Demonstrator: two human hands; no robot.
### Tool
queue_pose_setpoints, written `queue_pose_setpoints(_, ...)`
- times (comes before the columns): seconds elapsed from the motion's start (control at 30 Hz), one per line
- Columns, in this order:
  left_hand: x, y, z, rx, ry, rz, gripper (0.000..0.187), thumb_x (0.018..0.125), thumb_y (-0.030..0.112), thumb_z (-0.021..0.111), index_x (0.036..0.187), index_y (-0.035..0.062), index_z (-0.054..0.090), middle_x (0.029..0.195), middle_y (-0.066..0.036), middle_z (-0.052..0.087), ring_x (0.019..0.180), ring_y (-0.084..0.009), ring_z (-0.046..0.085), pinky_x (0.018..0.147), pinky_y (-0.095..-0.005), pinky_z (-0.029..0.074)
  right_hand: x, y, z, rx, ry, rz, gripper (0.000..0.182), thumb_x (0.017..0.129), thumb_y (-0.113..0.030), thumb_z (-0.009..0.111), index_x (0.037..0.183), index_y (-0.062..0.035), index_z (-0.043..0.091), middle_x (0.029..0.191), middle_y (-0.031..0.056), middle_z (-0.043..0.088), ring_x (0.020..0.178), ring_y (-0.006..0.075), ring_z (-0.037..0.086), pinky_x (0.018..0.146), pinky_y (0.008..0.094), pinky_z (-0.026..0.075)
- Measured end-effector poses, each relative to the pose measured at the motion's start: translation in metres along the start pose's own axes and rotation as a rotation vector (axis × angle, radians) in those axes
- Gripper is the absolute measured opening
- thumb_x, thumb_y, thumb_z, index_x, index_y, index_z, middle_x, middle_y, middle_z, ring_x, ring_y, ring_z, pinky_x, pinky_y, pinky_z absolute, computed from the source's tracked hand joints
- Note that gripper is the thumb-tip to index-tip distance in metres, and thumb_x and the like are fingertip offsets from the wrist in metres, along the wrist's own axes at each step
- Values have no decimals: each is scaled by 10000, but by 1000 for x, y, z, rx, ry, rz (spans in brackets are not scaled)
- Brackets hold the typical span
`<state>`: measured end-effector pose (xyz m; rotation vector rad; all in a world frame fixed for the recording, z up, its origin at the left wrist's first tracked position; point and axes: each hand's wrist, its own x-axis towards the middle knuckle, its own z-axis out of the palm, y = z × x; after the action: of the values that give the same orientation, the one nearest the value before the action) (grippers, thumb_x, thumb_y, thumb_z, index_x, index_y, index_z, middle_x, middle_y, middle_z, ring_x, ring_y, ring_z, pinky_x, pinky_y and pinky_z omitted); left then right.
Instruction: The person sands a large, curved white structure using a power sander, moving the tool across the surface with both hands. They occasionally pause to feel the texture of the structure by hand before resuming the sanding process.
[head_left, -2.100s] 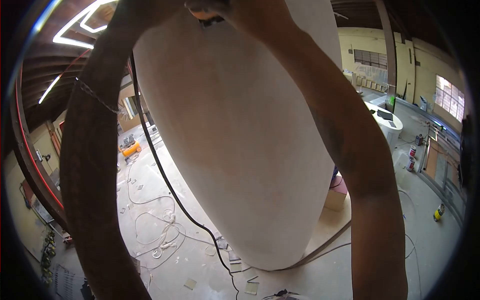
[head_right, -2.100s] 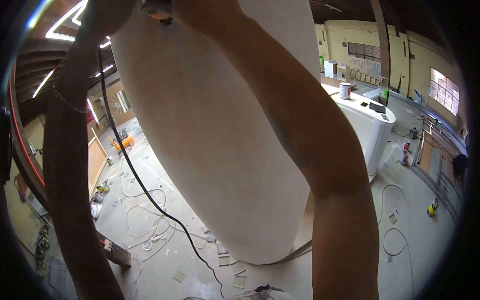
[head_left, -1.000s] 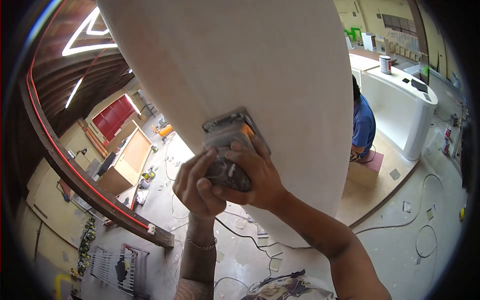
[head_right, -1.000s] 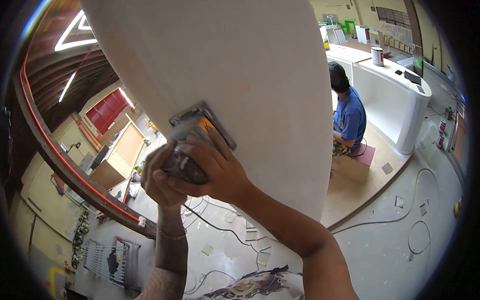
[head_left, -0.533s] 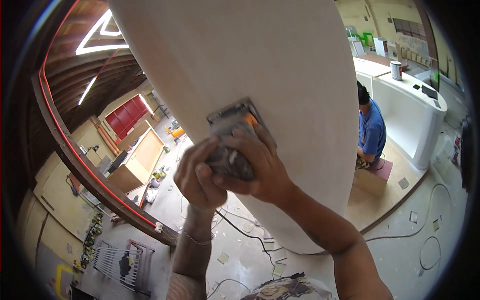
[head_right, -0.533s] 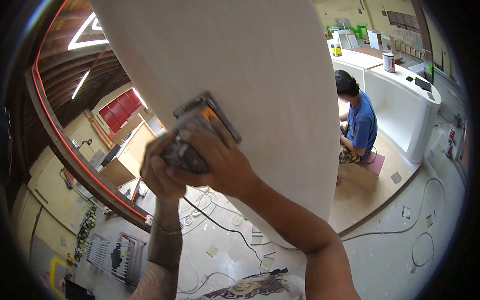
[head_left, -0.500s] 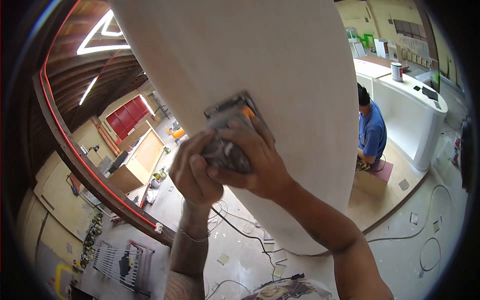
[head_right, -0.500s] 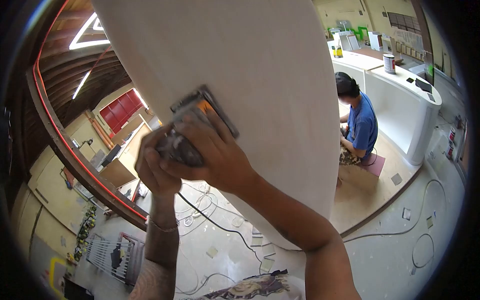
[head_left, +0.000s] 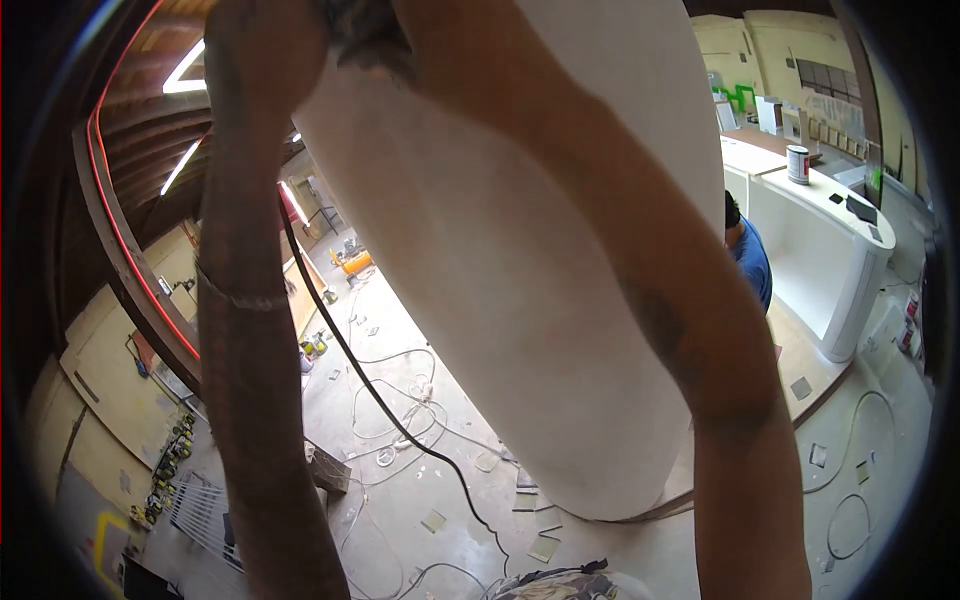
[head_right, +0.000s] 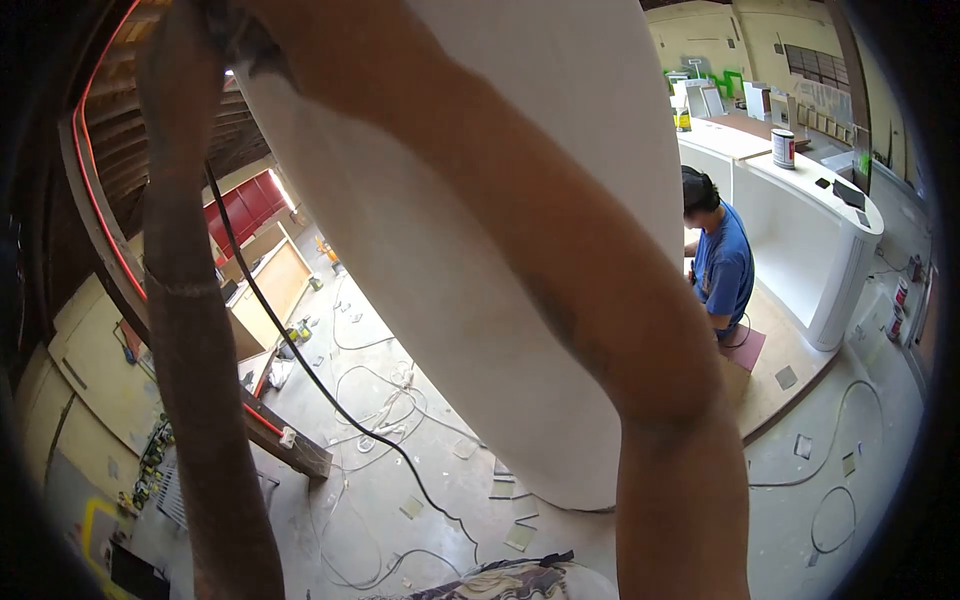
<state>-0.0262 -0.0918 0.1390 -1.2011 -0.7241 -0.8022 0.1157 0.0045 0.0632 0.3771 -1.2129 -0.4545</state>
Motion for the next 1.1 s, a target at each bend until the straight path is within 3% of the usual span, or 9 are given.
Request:
queue_pose_setpoints(0.03, 11, 12, 13, 10, 213, 56, 341, 1083, 214, 427, 1203, -11, 653, 1071, -255, 695, 1030, -391, 668, 889, -441, 509, 11, 8, 1, -8, -1, -25, 774, 770, 27, 785, 1445, -169, 459, 1233, 233, 575, 1136, 475, 592, 955, 523, 506)
queue_pose_setpoints(0.33, 54, -4, 16, -35, 81, 225, 370, 1091, 266, 427, 1062, -18, 662, 951, -245, 694, 929, -402, 666, 827, -455, 502, 28, 24, -6, 60, -82, 25, 805, 741, 66, 800, 1433, -147, 448, 1263, 241, 560, 1168, 482, 568, 995, 506, 487)
queue_pose_setpoints(0.37, 40, 20, 5, -307, -42, -77, 321, 1073, 239, 463, 1097, -13, 659, 963, -239, 705, 951, -403, 666, 844, -454, 502, 17, 23, -9, 72, -59, -25, 808, 737, 74, 800, 1434, -141, 452, 1277, 242, 557, 1175, 484, 562, 999, 501, 487)
queue_pose_setpoints(0.47, 10, 54, -6, -769, -144, -426, 286, 1059, 193, 470, 1114, -21, 652, 964, -225, 712, 935, -401, 679, 842, -434, 509, -4, 2, -25, 83, -79, -50, 799, 730, 89, 796, 1428, -127, 471, 1308, 241, 550, 1193, 490, 544, 1019, 502, 477)
queue_pose_setpoints(0.53, -14, 49, 9, 25, 319, 237, 296, 1054, 172, 461, 1028, -27, 679, 900, -231, 702, 852, -408, 696, 764, -435, 539, -18, -11, -34, 98, -91, -44, 787, 728, 90, 797, 1419, -121, 484, 1316, 240, 548, 1197, 496, 536, 1037, 507, 465)
queue_pose_setpoints(0.67, -60, 98, -25, -487, 6, -205, 324, 1041, 212, 473, 955, -12, 691, 848, -245, 689, 818, -445, 685, 741, -481, 553, -62, -34, -55, -53, -213, -74, 792, 729, 79, 804, 1425, -105, 473, 1335, 234, 538, 1227, 483, 525, 1086, 505, 431)
queue_pose_setpoints(0.8, -107, 122, -40, -597, -49, -289, 120, 916, 133, 627, 898, 43, 704, 876, -189, 706, 720, -381, 693, 636, -431, 544, -107, -76, -68, -36, -217, 258, 631, 712, -48, 833, 1272, -259, 632, 1349, 207, 536, 1239, 456, 545, 1044, 526, 450)
queue_pose_setpoints(0.87, -126, 134, -52, -576, -114, -272, 230, 964, 147, 536, 971, 28, 732, 923, -168, 730, 778, -342, 717, 702, -424, 567, -131, -88, -73, -5, -198, 295, 646, 702, -51, 850, 1263, -299, 645, 1368, 214, 528, 1238, 472, 546, 1033, 528, 462)
queue_pose_setpoints(1.1, -200, 181, -85, -579, -270, -290, 285, 923, 151, 523, 1038, 13, 745, 989, -153, 756, 808, -316, 739, 716, -405, 586, -235, -140, -114, 224, -219, 756, 710, 856, -496, 797, 1407, -167, 492, 1389, 183, 528, 1364, 438, 454, 1169, 555, 332)
